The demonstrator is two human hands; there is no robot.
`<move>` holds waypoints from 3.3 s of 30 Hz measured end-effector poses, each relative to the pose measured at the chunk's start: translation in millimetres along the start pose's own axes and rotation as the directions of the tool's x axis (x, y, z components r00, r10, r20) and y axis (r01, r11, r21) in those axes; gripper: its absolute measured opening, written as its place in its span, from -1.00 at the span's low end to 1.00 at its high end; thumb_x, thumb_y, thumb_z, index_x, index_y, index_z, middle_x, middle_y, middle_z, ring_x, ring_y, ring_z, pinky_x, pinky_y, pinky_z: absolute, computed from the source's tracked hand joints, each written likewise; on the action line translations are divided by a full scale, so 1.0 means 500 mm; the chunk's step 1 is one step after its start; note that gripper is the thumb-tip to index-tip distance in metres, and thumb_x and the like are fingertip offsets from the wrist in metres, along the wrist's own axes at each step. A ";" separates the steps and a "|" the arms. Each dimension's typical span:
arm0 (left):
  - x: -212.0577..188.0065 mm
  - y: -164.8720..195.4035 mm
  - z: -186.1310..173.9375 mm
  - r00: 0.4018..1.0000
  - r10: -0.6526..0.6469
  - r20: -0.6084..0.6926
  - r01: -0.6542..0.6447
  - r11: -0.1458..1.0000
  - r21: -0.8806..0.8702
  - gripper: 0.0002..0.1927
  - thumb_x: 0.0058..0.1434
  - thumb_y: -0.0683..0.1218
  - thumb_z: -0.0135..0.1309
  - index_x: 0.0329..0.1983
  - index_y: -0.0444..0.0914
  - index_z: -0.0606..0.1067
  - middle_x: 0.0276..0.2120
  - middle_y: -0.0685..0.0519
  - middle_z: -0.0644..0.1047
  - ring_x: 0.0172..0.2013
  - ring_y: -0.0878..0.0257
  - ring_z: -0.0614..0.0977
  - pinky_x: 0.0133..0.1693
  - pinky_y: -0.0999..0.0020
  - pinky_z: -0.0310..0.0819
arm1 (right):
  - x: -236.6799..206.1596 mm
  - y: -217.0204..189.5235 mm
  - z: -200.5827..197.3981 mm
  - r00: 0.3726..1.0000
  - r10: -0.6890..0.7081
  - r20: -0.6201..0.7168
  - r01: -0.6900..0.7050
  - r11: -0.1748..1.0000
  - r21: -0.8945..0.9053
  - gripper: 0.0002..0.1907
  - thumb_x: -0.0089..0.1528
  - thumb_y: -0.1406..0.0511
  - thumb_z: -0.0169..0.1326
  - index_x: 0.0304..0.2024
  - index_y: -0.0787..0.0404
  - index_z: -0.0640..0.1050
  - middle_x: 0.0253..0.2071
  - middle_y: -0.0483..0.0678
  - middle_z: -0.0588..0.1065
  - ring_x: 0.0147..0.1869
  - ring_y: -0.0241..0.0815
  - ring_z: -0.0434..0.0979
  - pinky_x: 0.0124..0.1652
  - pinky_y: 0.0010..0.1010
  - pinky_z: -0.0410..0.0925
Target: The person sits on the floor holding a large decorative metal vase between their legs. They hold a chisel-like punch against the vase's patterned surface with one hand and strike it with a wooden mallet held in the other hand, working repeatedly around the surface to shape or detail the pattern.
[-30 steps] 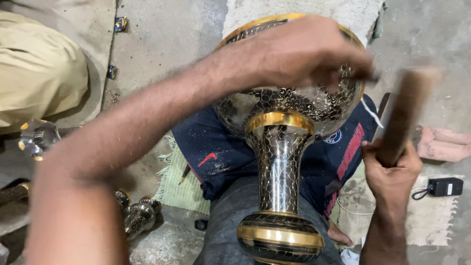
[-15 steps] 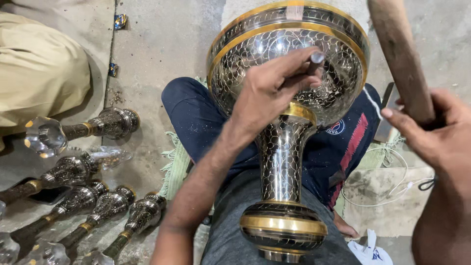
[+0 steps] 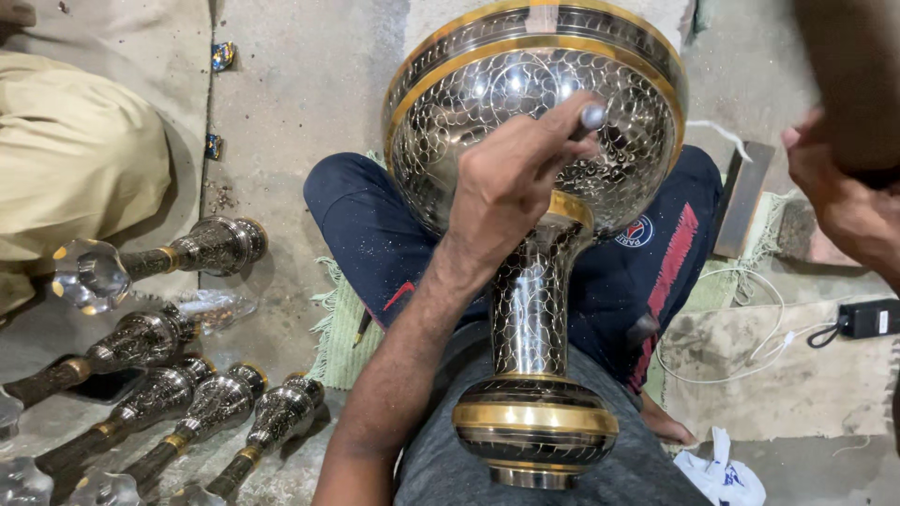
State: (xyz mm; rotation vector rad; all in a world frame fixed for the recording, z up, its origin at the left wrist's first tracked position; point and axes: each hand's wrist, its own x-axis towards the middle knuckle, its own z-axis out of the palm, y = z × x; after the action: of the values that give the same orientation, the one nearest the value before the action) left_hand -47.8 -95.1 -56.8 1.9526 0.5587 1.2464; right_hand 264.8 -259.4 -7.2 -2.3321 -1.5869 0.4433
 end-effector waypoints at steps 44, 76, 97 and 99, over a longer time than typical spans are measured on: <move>-0.002 0.013 -0.011 0.997 0.041 0.065 -0.051 0.985 0.165 -0.83 0.38 -0.21 0.21 0.02 -0.21 0.59 -0.28 0.08 0.68 -0.35 0.36 0.69 -0.33 0.49 0.69 | -0.050 -0.286 -0.123 0.987 -0.136 -0.089 0.134 0.990 -0.032 -0.73 0.20 0.63 0.18 -0.06 0.43 0.53 -0.38 0.13 0.51 -0.36 -0.16 0.55 -0.39 -0.38 0.36; 0.009 0.016 -0.027 0.988 0.018 0.156 -0.033 0.995 0.096 -0.65 0.42 -0.18 0.20 0.23 -0.07 0.51 -0.31 0.13 0.62 -0.38 0.43 0.62 -0.37 0.53 0.68 | -0.040 -0.230 -0.106 0.992 -0.064 -0.106 0.073 0.994 0.082 -0.73 0.13 0.63 0.11 -0.12 0.39 0.53 -0.43 0.04 0.48 -0.44 -0.24 0.51 -0.50 -0.45 0.33; 0.076 -0.027 -0.011 0.962 -0.052 0.270 0.068 0.996 -0.050 -0.64 0.46 -0.13 0.15 0.29 -0.16 0.44 -0.09 -0.02 0.69 -0.09 0.29 0.78 -0.12 0.47 0.78 | -0.006 -0.224 -0.084 0.994 0.097 -0.053 -0.108 0.954 -0.278 -0.69 0.11 0.47 0.21 -0.08 0.24 0.56 -0.49 0.18 0.51 -0.42 0.10 0.58 -0.39 -0.15 0.39; 0.077 -0.022 -0.003 0.963 -0.039 0.266 0.036 0.999 0.018 -0.70 0.55 -0.17 0.08 0.29 -0.10 0.46 -0.10 0.00 0.68 -0.09 0.34 0.78 -0.14 0.55 0.74 | -0.010 -0.205 -0.082 0.995 0.099 -0.014 -0.100 0.965 -0.241 -0.68 0.12 0.50 0.18 -0.06 0.26 0.55 -0.50 0.18 0.49 -0.45 0.06 0.58 -0.39 -0.18 0.40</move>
State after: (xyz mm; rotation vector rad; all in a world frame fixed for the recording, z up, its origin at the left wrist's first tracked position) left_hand -32.1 -60.9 -42.7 2.0679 0.4638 0.9371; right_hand 193.0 -230.2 71.9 -2.5999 -1.6076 0.2818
